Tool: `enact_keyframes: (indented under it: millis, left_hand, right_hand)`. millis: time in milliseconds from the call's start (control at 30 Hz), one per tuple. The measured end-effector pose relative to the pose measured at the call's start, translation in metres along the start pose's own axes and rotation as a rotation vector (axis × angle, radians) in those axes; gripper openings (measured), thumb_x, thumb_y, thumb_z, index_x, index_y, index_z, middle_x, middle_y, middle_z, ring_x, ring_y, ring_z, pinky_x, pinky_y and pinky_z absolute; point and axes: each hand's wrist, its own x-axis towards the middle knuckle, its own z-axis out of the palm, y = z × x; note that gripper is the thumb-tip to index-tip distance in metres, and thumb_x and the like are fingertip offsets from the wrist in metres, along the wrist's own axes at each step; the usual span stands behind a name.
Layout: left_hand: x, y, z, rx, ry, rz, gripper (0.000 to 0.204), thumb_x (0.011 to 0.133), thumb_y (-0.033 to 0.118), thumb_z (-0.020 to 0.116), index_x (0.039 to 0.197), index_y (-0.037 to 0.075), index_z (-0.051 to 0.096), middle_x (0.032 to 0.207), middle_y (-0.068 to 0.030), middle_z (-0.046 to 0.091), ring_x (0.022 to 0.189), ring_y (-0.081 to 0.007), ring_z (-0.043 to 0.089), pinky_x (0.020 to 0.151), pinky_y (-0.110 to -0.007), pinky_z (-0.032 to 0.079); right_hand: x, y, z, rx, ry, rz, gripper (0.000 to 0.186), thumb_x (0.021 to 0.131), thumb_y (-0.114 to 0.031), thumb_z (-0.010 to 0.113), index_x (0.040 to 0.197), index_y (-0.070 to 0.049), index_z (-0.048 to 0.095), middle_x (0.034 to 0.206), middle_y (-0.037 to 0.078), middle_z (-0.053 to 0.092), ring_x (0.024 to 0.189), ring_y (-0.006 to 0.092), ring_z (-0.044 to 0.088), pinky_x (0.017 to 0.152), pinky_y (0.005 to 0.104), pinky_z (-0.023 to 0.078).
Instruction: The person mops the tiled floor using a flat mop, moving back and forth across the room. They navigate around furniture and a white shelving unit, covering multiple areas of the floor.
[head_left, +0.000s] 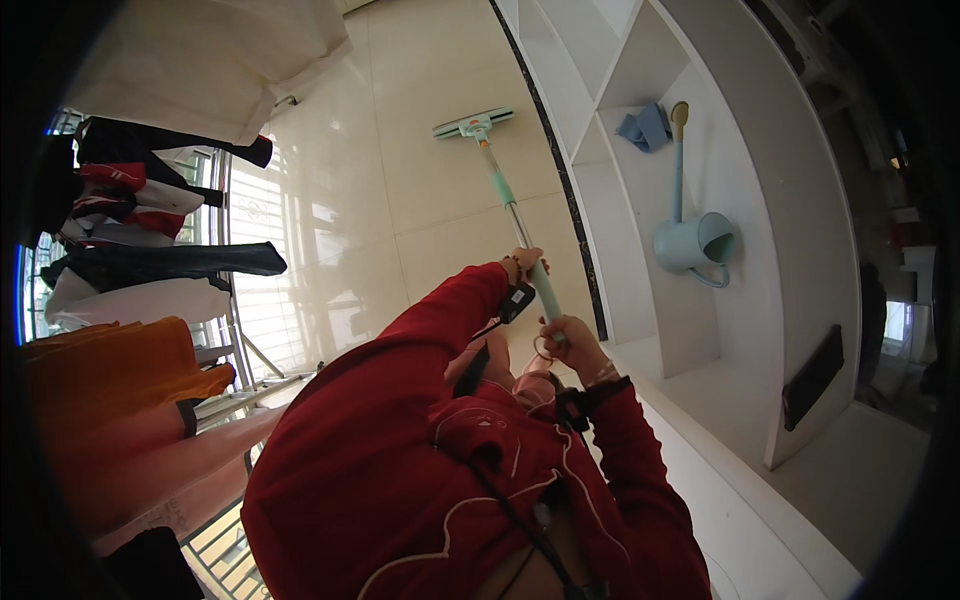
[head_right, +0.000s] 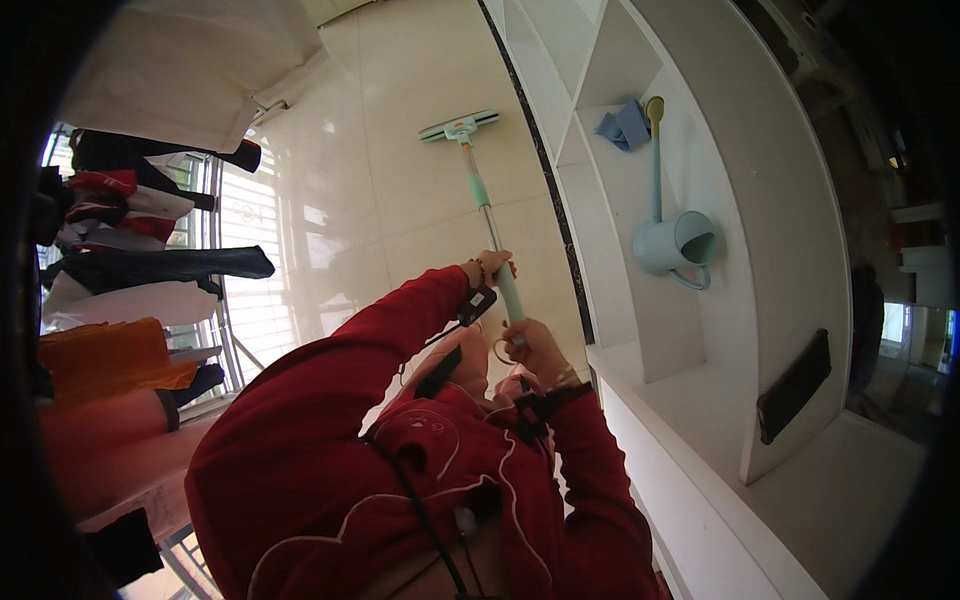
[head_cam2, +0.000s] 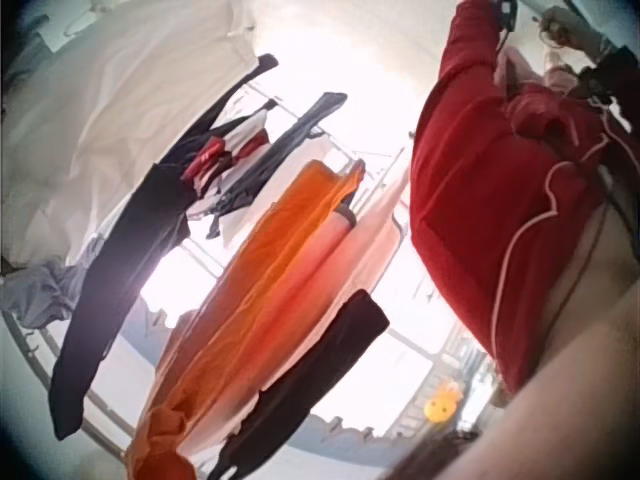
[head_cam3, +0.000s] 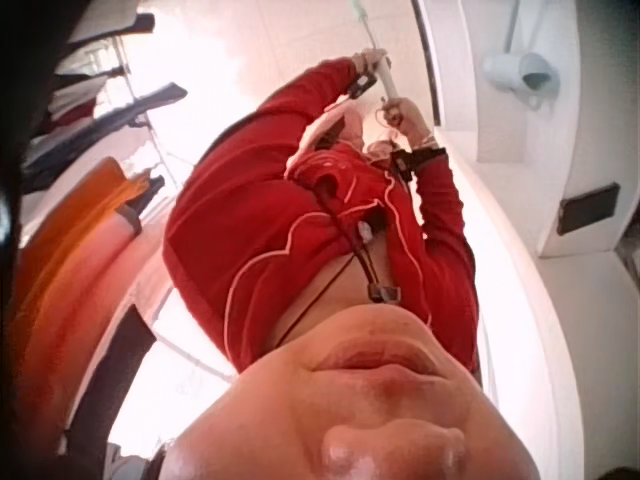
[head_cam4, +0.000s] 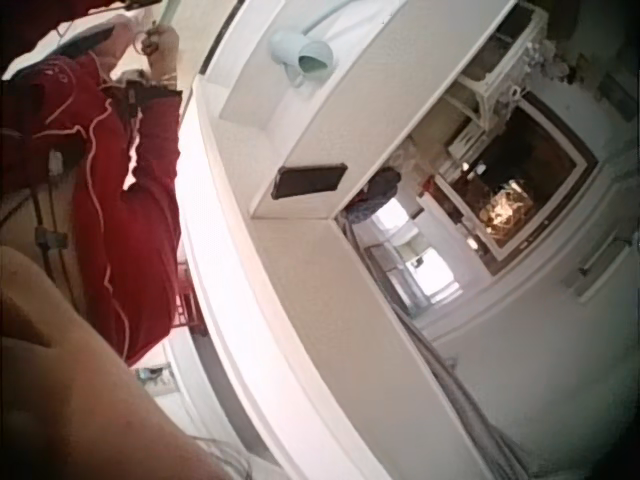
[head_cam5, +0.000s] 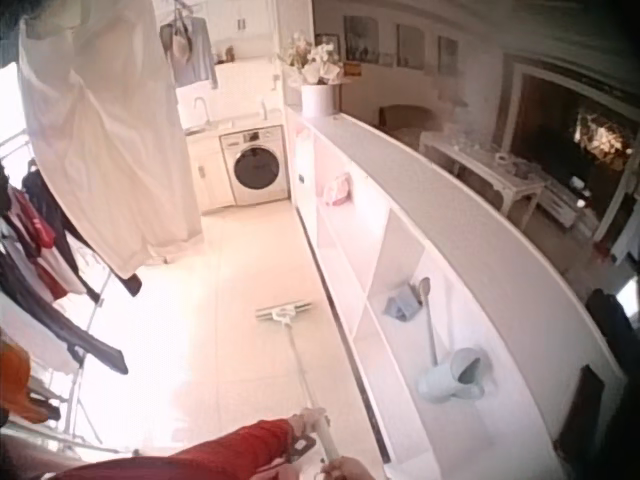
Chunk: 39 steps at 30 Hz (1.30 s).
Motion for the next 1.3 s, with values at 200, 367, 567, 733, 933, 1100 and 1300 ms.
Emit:
enact_keyframes:
  millis: [200, 367, 567, 733, 933, 1100, 1300]
  left_hand:
    - [-0.059, -0.154, 0.048, 0.041, -0.252, -0.449, 0.012, 0.071, 0.010, 0.052, 0.080, 0.003, 0.049, 0.073, -0.0101, 0.055, 0.071, -0.0270, 0.056, 0.072, -0.043, 0.048]
    - [-0.072, -0.214, 0.040, 0.189, -0.299, -0.979, 0.017, 0.077, 0.014, 0.052, 0.084, 0.000, 0.047, 0.082, -0.0118, 0.053, 0.080, -0.0260, 0.053, 0.079, -0.044, 0.043]
    - [-0.041, -0.148, 0.014, 0.204, -0.232, -0.693, 0.018, 0.078, 0.020, 0.052, 0.084, 0.004, 0.045, 0.083, -0.0120, 0.052, 0.080, -0.0270, 0.053, 0.079, -0.048, 0.042]
    - [0.010, -0.023, 0.006, 0.280, -0.006, -0.097, 0.022, 0.076, 0.021, 0.060, 0.082, 0.003, 0.049, 0.073, -0.0096, 0.059, 0.065, -0.0230, 0.060, 0.060, -0.042, 0.050]
    - [0.029, 0.071, -0.002, 0.362, 0.173, 0.290, 0.025, 0.079, 0.020, 0.056, 0.086, -0.004, 0.049, 0.069, -0.0127, 0.057, 0.057, -0.0241, 0.058, 0.051, -0.038, 0.052]
    - [0.014, -0.040, 0.020, 0.244, -0.036, -0.007, 0.018, 0.075, 0.014, 0.058, 0.086, 0.003, 0.049, 0.075, -0.0086, 0.058, 0.068, -0.0228, 0.059, 0.061, -0.042, 0.051]
    - [-0.045, -0.270, 0.053, 0.192, -0.469, -0.784, 0.010, 0.071, 0.012, 0.057, 0.074, 0.002, 0.054, 0.072, -0.0084, 0.059, 0.069, -0.0230, 0.059, 0.073, -0.035, 0.048]
  right_hand:
    - [-0.185, 0.028, -0.023, -0.107, 0.207, 0.075, 0.031, 0.063, -0.001, 0.052, 0.094, 0.001, 0.047, 0.055, 0.001, 0.043, 0.040, 0.0090, 0.040, 0.036, 0.0210, 0.030]
    - [-0.218, 0.070, -0.020, -0.229, 0.464, 0.194, 0.019, 0.064, -0.001, 0.055, 0.083, 0.003, 0.051, 0.052, 0.004, 0.045, 0.034, 0.0134, 0.043, 0.031, 0.0231, 0.030]
    - [-0.142, 0.055, -0.022, -0.208, 0.403, 0.306, 0.026, 0.063, -0.003, 0.055, 0.088, 0.002, 0.051, 0.054, 0.004, 0.047, 0.039, 0.0136, 0.045, 0.036, 0.0248, 0.036]
    - [-0.008, 0.005, -0.019, -0.149, 0.283, 0.105, 0.013, 0.073, -0.011, 0.052, 0.082, -0.002, 0.052, 0.055, 0.002, 0.047, 0.039, 0.0126, 0.043, 0.033, 0.0242, 0.031]
    - [0.072, -0.042, 0.016, -0.162, 0.129, -0.035, 0.009, 0.073, -0.011, 0.055, 0.076, -0.003, 0.051, 0.057, 0.002, 0.046, 0.040, 0.0124, 0.043, 0.035, 0.0242, 0.032]
    - [-0.037, 0.000, -0.043, -0.170, 0.144, -0.042, 0.012, 0.073, -0.011, 0.051, 0.080, -0.003, 0.049, 0.055, 0.003, 0.046, 0.038, 0.0103, 0.038, 0.034, 0.0222, 0.027]
    - [-0.236, 0.095, -0.104, -0.217, 0.457, 0.182, 0.028, 0.064, -0.001, 0.055, 0.091, 0.003, 0.050, 0.054, 0.005, 0.047, 0.037, 0.0128, 0.042, 0.034, 0.0231, 0.032]
